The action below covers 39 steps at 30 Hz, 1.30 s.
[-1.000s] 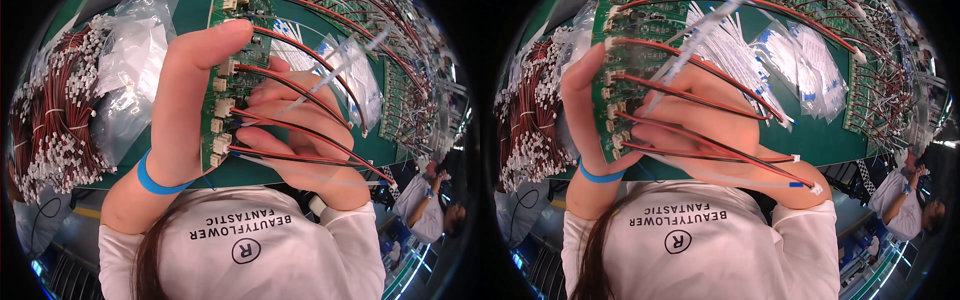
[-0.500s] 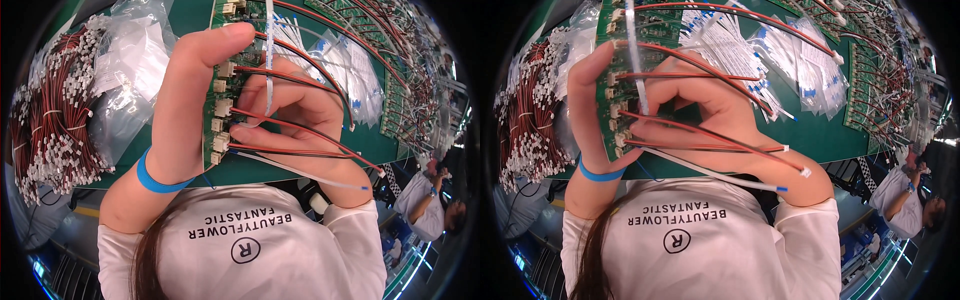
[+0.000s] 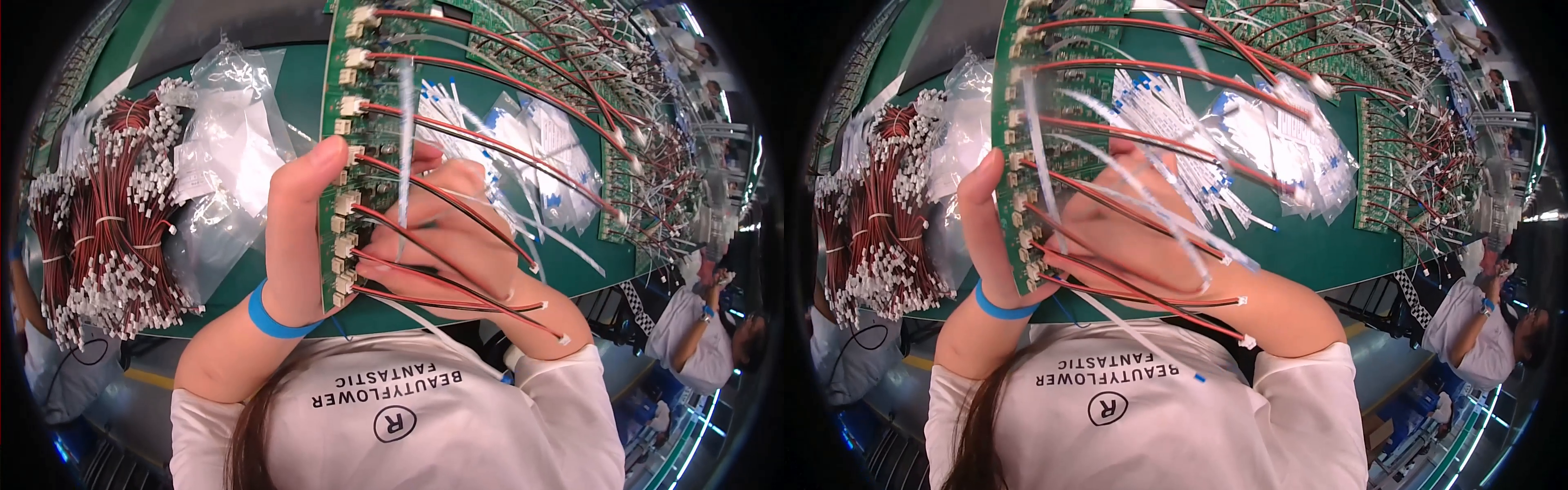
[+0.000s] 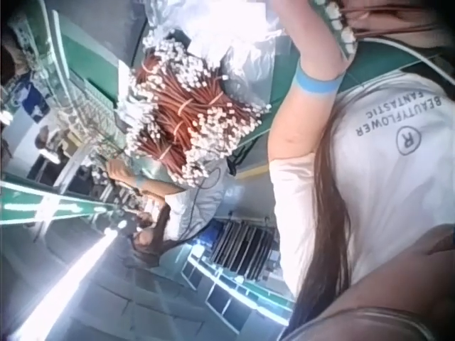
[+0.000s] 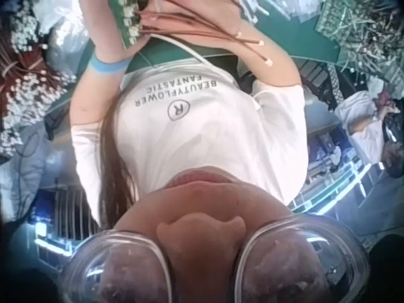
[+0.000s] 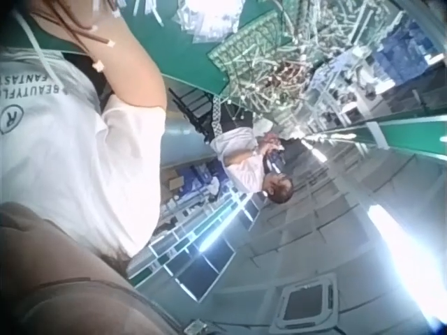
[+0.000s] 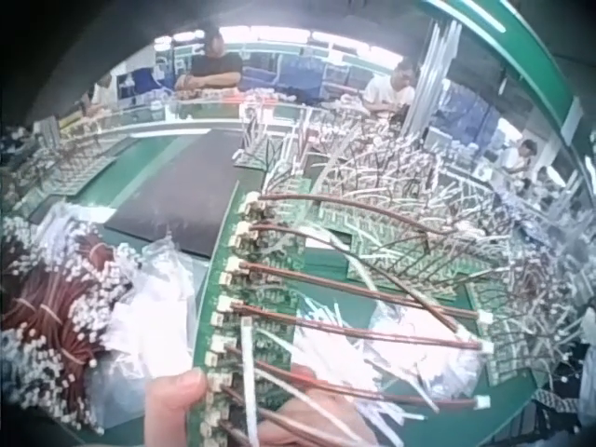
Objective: The person plugs ribbon cables and wire harnesses into connectors on circuit board panels by hand, sets them down, and then connects ribbon cables to individual small circuit boards.
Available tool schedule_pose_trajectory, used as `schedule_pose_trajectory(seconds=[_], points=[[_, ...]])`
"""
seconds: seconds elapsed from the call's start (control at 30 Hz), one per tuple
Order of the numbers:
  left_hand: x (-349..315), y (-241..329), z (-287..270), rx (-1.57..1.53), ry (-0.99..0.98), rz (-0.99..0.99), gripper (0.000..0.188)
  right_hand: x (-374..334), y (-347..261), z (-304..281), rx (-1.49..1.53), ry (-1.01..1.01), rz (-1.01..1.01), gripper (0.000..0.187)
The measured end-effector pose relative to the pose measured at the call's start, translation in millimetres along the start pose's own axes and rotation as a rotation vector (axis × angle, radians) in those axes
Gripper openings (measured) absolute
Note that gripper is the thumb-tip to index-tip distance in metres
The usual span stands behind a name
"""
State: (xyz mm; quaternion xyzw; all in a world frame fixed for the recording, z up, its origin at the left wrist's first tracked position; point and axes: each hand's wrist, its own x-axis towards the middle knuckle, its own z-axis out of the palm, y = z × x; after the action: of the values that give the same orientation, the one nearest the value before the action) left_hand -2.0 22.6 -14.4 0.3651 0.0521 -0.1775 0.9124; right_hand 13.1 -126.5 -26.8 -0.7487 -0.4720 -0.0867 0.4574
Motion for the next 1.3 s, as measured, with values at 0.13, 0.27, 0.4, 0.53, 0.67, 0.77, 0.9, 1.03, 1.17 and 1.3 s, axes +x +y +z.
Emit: schedule_pose_trajectory(seconds=[0.13, 0.27, 0.4, 0.53, 0.67, 0.77, 0.9, 1.03, 1.17, 1.3], points=[[-2.6, -4.4, 0.6, -0.09, 0.031, 0.021, 0.057, -7.5, -6.4, 11.5, -0.068, 0.08, 0.015, 0.025], [-0.1, -7.6, -11.4, 0.037, -0.052, -0.052, 0.046, -11.2, -3.8, 16.4, -0.146, 0.192, -0.07, 0.028], [2.0, -8.2, -5.8, -0.034, 0.029, -0.107, 0.043, -15.3, -10.8, 11.9, -0.171, 0.079, 0.122, 0.018], [1.2, -11.1, -5.2, -0.052, 0.069, 0.005, 0.041, -18.1, -15.2, 12.8, -0.191, 0.128, 0.117, 0.028], [3.5, -11.2, -5.3, -0.073, 0.041, -0.042, 0.038, -18.2, -11.5, 15.0, -0.223, 0.175, 0.062, 0.024], [4.8, -13.2, -4.8, -0.142, 0.063, -0.057, 0.04, -16.6, -10.2, 13.3, -0.275, 0.182, -0.005, 0.019], [3.8, -12.2, -5.5, -0.182, 0.069, -0.124, 0.039, -16.2, -13.3, 13.4, -0.242, 0.195, 0.021, 0.02], [1.6, -12.4, -3.9, -0.134, 0.085, -0.104, 0.041, -20.7, -14.4, 17.6, -0.186, 0.253, 0.069, 0.018], [2.4, -7.6, -9.3, -0.225, 0.002, -0.074, 0.042, -17.0, -14.9, 7.0, -0.181, 0.014, 0.093, 0.014], [1.7, -4.0, -10.6, -0.038, 0.151, 0.232, 0.041, -8.4, -4.2, 8.3, 0.361, 0.079, 0.182, 0.013]])
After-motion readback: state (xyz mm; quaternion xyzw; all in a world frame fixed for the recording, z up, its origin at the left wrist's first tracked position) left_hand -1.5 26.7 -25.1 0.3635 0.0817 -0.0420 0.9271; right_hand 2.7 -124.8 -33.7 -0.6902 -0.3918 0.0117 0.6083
